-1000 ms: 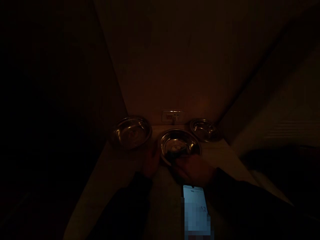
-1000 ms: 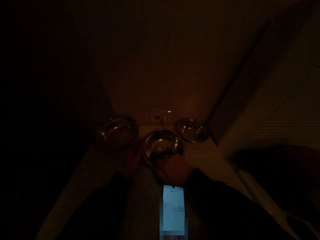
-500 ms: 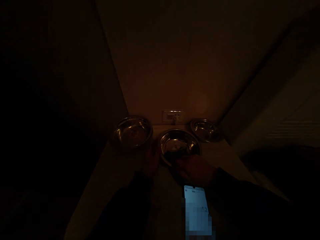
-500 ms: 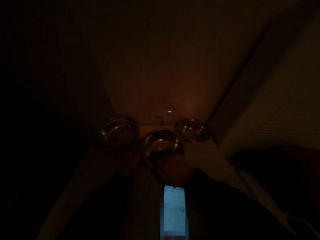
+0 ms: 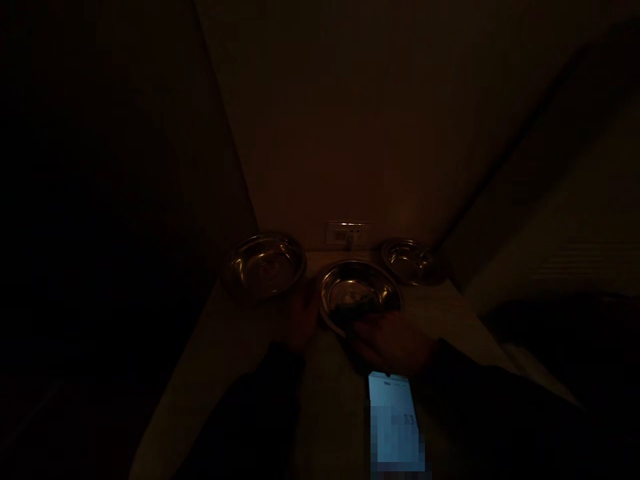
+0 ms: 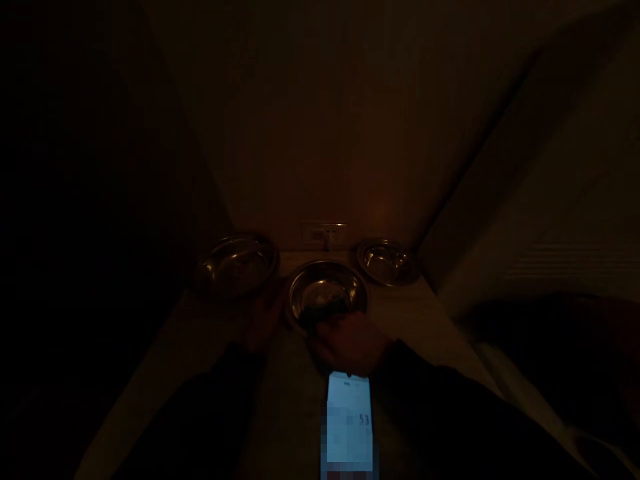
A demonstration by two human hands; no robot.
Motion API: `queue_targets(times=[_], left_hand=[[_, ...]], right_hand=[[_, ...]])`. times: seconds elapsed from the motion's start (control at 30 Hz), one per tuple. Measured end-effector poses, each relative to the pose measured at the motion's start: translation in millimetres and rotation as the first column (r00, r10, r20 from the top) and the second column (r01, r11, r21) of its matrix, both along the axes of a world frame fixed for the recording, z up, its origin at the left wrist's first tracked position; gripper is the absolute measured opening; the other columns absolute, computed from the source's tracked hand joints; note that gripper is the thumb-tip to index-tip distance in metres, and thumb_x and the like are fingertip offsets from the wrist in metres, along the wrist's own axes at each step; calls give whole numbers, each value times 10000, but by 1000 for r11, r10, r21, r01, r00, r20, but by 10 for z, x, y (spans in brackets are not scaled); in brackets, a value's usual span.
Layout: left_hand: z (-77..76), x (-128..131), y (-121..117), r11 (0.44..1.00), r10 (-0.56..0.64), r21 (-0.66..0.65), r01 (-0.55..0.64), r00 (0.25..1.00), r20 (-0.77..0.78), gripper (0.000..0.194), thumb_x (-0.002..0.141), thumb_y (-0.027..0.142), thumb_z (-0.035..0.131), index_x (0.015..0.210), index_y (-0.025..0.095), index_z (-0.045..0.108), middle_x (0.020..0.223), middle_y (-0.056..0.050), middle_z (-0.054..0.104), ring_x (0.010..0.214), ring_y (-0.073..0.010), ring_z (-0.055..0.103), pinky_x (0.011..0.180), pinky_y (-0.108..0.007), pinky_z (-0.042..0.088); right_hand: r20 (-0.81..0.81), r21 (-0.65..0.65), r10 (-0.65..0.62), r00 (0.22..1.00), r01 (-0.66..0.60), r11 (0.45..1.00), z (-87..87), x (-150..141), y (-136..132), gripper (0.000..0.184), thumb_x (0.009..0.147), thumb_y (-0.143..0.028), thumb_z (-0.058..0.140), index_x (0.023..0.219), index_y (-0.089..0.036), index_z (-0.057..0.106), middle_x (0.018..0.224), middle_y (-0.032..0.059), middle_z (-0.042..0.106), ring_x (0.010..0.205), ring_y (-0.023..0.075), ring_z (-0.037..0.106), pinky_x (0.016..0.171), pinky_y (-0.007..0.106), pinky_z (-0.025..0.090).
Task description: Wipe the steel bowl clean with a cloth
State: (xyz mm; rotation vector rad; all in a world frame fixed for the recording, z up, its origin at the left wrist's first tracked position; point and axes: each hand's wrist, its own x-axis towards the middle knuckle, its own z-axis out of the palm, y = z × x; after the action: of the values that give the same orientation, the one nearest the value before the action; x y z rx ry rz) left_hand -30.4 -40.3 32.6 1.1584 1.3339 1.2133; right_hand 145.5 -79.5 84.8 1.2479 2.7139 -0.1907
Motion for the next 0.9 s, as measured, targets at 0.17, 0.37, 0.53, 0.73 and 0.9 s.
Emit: queue_targets(times=[0.17, 0.37, 0.53, 0.73, 0.9], left_hand=[[-37, 75, -87, 998, 31, -56, -30, 1000, 1, 440, 893, 375, 440, 1281, 181, 516, 1432, -93, 439, 1345, -219, 370, 1119, -356, 264], [-45, 115, -208, 997, -71, -20, 71, 997, -36, 549, 843, 279, 504, 1365, 140, 408, 1442, -130, 415, 1349, -238, 362, 1115, -360, 281], [-68, 83, -135, 999, 15, 42, -14, 999, -34, 508, 827, 275, 517, 1318, 156, 467, 1440, -105, 425, 1382, -239, 295, 1136, -360, 244], [-50, 52, -71, 999, 21, 28, -21, 1000, 8, 521, 812, 260, 541, 1306, 110, 472, 1374, -134, 498, 1256, -254, 479, 1029, -354, 408], [-59, 91, -62, 999, 22, 30, -23, 999, 47, 479, 832, 280, 535, 1279, 108, 509, 1352, -134, 522, 1254, -249, 482, 1048, -372, 385]], right_hand=[[-2, 44, -37, 999, 37, 998, -2, -124, 35, 414, 958, -399, 307, 957, -164, 647, 883, 109, 699, 774, 214, 660, 664, 303, 444], [-20, 75, -77, 997, 78, 994, 2, -230, 50, 439, 966, -385, 273, 948, -165, 653, 869, 111, 709, 779, 239, 667, 648, 322, 447], [-35, 85, -98, 995, 101, 991, -8, -366, 58, 452, 975, -367, 235, 987, -148, 630, 865, 122, 703, 771, 234, 663, 661, 325, 447], [-20, 46, -25, 999, 26, 999, -47, -21, 23, 383, 961, -393, 310, 966, -178, 628, 894, 92, 687, 826, 217, 643, 683, 302, 433], [-27, 35, -1, 1000, 2, 999, -46, 3, 51, 402, 966, -377, 292, 957, -168, 635, 896, 98, 683, 841, 209, 633, 713, 305, 430]])
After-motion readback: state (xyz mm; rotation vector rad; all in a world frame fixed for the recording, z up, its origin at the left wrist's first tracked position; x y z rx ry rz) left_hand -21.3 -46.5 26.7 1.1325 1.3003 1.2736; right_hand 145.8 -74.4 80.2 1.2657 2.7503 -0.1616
